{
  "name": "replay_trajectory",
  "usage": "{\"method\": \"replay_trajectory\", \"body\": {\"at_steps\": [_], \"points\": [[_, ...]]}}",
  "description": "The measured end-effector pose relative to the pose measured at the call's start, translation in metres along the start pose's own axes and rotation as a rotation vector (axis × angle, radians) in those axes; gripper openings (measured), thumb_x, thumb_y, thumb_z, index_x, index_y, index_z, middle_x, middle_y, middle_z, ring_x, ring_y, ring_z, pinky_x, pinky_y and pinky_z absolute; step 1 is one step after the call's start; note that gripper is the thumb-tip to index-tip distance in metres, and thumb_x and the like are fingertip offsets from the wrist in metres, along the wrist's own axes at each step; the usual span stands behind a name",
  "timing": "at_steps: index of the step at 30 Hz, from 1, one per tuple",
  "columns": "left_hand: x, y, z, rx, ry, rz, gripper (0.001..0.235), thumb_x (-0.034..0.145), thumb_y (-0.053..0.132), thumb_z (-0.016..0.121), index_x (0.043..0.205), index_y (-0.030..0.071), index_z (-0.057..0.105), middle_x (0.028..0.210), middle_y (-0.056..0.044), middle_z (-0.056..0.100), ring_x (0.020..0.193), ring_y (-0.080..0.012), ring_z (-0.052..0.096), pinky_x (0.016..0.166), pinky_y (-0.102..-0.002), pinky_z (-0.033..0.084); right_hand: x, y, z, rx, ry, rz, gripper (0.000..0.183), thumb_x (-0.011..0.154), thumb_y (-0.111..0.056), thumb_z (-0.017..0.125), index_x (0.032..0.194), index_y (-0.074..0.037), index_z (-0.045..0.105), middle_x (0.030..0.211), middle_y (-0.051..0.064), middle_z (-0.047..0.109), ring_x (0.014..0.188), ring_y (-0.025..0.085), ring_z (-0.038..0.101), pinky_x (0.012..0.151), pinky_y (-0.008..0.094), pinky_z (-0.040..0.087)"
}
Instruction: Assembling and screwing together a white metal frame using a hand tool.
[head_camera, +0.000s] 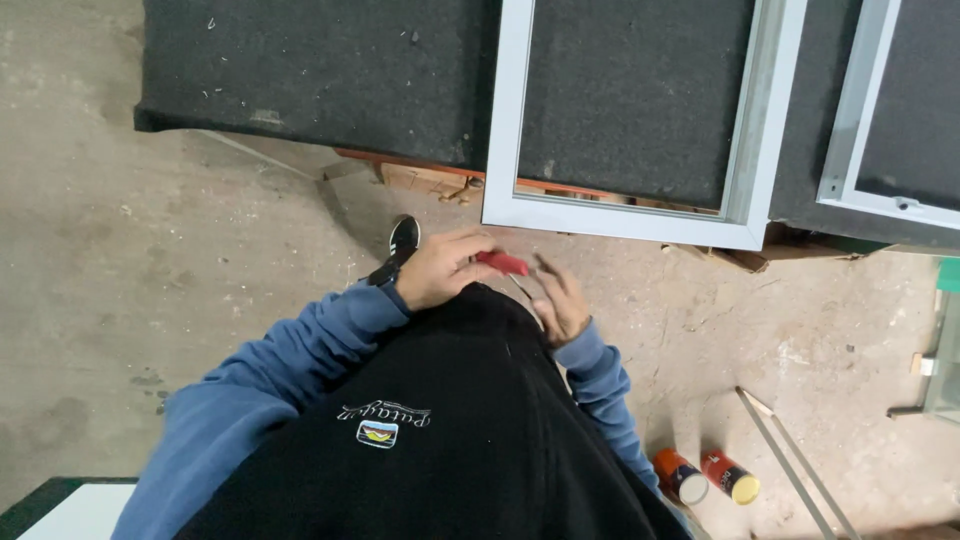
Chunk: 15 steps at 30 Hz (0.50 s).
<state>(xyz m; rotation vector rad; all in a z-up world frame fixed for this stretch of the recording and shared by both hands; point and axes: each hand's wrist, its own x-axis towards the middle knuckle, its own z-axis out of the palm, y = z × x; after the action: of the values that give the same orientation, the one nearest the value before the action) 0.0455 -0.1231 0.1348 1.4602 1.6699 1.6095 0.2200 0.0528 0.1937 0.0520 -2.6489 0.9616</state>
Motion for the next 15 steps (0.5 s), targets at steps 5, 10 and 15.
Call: {"method": "replay_trajectory", "body": {"at_steps": [5, 10, 15], "points": [[0.013, -0.020, 0.001, 0.011, 0.164, 0.007, 0.032, 0.099, 0.031, 0.071, 0.126, 0.014, 0.066, 0.120, -0.008, 0.068, 0.113, -0.0276, 0.066, 0.097, -0.039, 0.053, -0.080, 0.090, 0.044, 0.094, -0.076, 0.581, 0.024, 0.107, -0.021, 0.053, 0.112, -0.007, 0.071, 0.069, 0.003, 0.060, 0.061, 0.011, 0.056, 0.059, 0.027, 0.047], [0.012, -0.054, 0.003, 0.793, 0.080, 0.066, 0.062, 0.090, 0.046, 0.068, 0.145, 0.021, 0.059, 0.140, -0.019, 0.050, 0.128, -0.0361, 0.042, 0.102, -0.056, 0.033, -0.104, 0.115, 0.047, 0.090, 0.254, 0.609, 0.024, 0.111, -0.021, 0.050, 0.108, -0.007, 0.069, 0.065, -0.003, 0.045, 0.059, 0.005, 0.042, 0.055, 0.024, 0.036], [0.003, -0.068, 0.008, 0.598, 0.162, 0.063, 0.039, 0.097, 0.033, 0.073, 0.132, 0.018, 0.062, 0.127, -0.011, 0.063, 0.120, -0.0302, 0.055, 0.098, -0.044, 0.045, -0.083, 0.101, 0.061, 0.194, 0.247, 0.617, 0.018, 0.109, -0.019, 0.049, 0.111, -0.008, 0.063, 0.063, -0.003, 0.046, 0.056, 0.005, 0.043, 0.052, 0.024, 0.037]]}}
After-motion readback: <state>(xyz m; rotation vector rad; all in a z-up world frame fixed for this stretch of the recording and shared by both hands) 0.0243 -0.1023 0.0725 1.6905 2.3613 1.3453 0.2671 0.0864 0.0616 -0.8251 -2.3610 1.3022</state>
